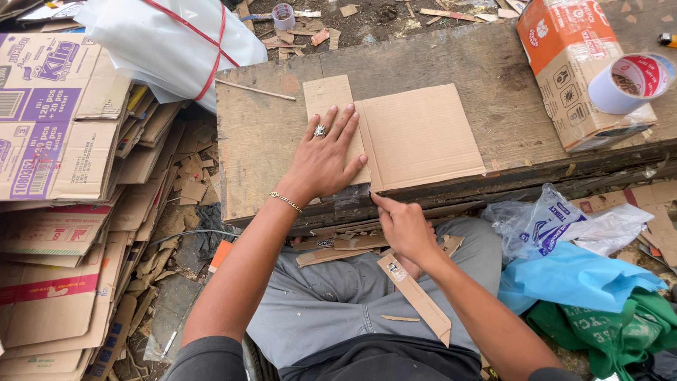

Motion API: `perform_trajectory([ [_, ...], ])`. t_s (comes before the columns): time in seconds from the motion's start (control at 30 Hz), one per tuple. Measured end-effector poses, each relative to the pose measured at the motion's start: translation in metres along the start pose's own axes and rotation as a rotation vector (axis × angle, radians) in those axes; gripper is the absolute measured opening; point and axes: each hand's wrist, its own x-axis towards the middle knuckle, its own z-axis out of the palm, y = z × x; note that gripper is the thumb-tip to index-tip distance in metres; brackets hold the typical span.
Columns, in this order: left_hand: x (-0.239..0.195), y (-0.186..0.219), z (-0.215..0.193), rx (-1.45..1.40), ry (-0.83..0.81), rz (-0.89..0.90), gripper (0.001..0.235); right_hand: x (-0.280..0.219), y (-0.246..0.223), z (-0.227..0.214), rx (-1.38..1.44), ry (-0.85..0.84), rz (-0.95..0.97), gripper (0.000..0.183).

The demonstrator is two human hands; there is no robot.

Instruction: The person wraps a small potted plant in a piece of cardboard, securing it with tape. They use a utility knife to trim excess cardboard and apply tape to seal the package.

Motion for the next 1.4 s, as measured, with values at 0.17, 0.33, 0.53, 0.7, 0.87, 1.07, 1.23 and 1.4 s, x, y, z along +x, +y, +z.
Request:
perform_trajectory([
  [0.17, -0.003, 0.001, -0.001, -0.012, -0.014, -0.020, 0.082, -0.034, -0.013, 0.003, -0.565, -0.218, 0.186, 0.030],
  [0.33, -0.005, 0.003, 0.001, -0.012, -0.002, -0.010, 0.082, 0.012, 0.014, -0.035, -0.027, 0.377, -0.056, 0.025],
  [0.53, 0.000, 0.002, -0.004, -0.006, 0.041, 0.008, 0.082, 0.126, 0.016, -0.006, 0.196, 0.316, 0.128, 0.031],
  [0.7, -0.001, 0.003, -0.003, 0.001, 0.028, 0.007, 0.082, 0.186, 0.023, 0.017, 0.043, 0.305, 0.034, 0.031],
  [0.87, -0.002, 0.002, -0.003, 0.004, 0.041, 0.003, 0.081, 0.208, 0.025, 0.021, -0.014, 0.165, 0.113, 0.030],
  [1.07, -0.002, 0.001, -0.001, 0.003, 0.058, 0.005, 0.082, 0.212, 0.022, 0.016, 0.025, 0.124, -0.008, 0.030],
  [1.23, -0.003, 0.000, 0.000, 0.004, 0.055, 0.007, 0.082, 0.210, 0.025, 0.013, -0.023, 0.077, -0.030, 0.027],
  [1.4, -0.002, 0.000, 0.002, 0.005, 0.060, 0.007, 0.082, 0.216, 0.033, 0.016, -0.029, 0.049, -0.031, 0.027],
])
